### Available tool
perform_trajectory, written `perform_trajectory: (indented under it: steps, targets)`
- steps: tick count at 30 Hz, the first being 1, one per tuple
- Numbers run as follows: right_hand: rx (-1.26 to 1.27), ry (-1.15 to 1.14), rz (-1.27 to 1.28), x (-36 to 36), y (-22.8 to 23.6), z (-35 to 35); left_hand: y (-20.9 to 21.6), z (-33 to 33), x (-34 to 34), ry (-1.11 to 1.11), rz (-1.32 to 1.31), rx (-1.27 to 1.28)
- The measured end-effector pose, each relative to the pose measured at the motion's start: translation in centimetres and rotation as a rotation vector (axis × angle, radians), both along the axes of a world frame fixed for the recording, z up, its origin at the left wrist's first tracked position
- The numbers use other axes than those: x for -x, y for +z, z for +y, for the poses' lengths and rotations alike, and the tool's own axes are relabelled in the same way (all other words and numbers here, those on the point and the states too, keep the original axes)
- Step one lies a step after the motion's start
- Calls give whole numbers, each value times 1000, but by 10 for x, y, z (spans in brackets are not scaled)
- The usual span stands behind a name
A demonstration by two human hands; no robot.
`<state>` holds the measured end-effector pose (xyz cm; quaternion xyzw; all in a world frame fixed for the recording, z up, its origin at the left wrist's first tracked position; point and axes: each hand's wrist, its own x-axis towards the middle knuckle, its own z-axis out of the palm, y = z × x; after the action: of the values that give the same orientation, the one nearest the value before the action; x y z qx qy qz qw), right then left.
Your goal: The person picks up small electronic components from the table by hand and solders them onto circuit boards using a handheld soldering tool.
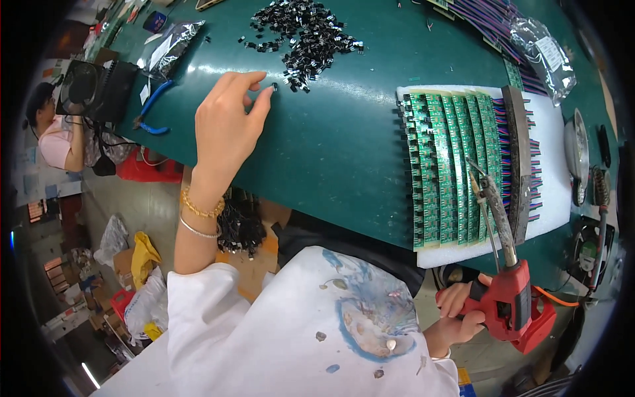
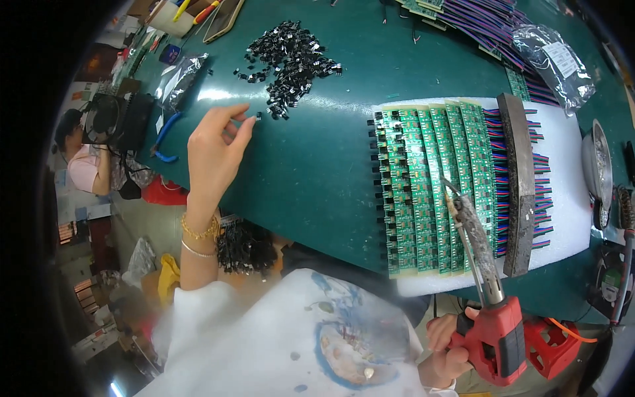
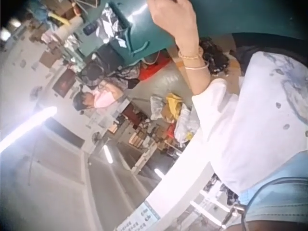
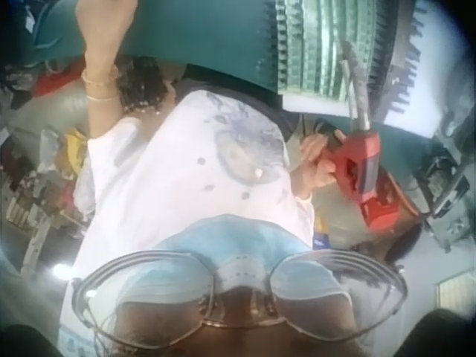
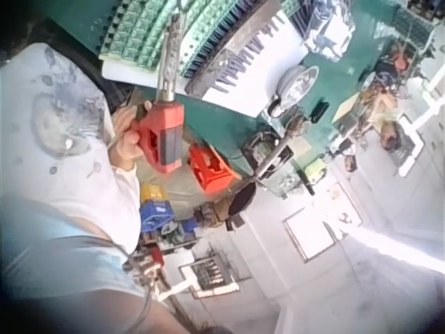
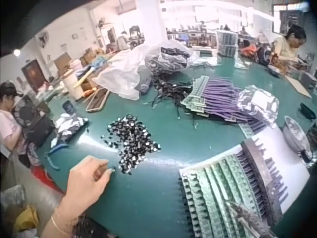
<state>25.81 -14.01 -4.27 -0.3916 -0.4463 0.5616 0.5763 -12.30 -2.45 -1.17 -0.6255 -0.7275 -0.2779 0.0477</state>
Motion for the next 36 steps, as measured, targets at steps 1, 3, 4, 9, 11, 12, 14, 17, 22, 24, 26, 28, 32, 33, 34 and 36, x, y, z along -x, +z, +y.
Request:
perform_trajectory:
  steps: [1,3,4,9,11,12,14,17,22,24,26,28,32,33,34,36]
  targets:
    - [25,2,-6,3,3,1,0,5,2,-44,55,32]
    - [51,3,-20,7,7,1,-1,11,11,-77,71,63]
    - [49,-3,-27,8,6,1,-1,13,14,-111,94,97]
    - [56,-2,-14,10,4,3,5,19,18,-162,49,166]
    - [55,-2,-10,10,3,2,7,22,16,-185,-22,174]
    - [54,4,-3,10,3,2,9,22,12,-179,-19,182]
    - [53,4,-6,9,3,3,9,23,9,-169,-17,194]
    - [51,10,-4,7,3,3,5,26,10,-234,109,131]
    - [55,7,9,8,5,1,7,23,17,-228,196,166]
    - [76,10,62,10,6,1,13,17,13,-201,132,124]
    - [100,-34,63,16,8,1,26,8,-7,-213,-72,79]
    - [131,-91,59,25,12,4,44,-11,-57,-357,-324,44]
    - [275,14,-32,47,39,27,31,-40,-131,-1008,-552,-168]
    - [353,31,26,50,44,29,25,-45,-143,-970,-463,-156]
    - [352,22,21,49,42,29,16,-44,-150,-978,-469,-158]
    - [359,93,162,46,39,29,5,-40,-158,-1037,-608,-309]
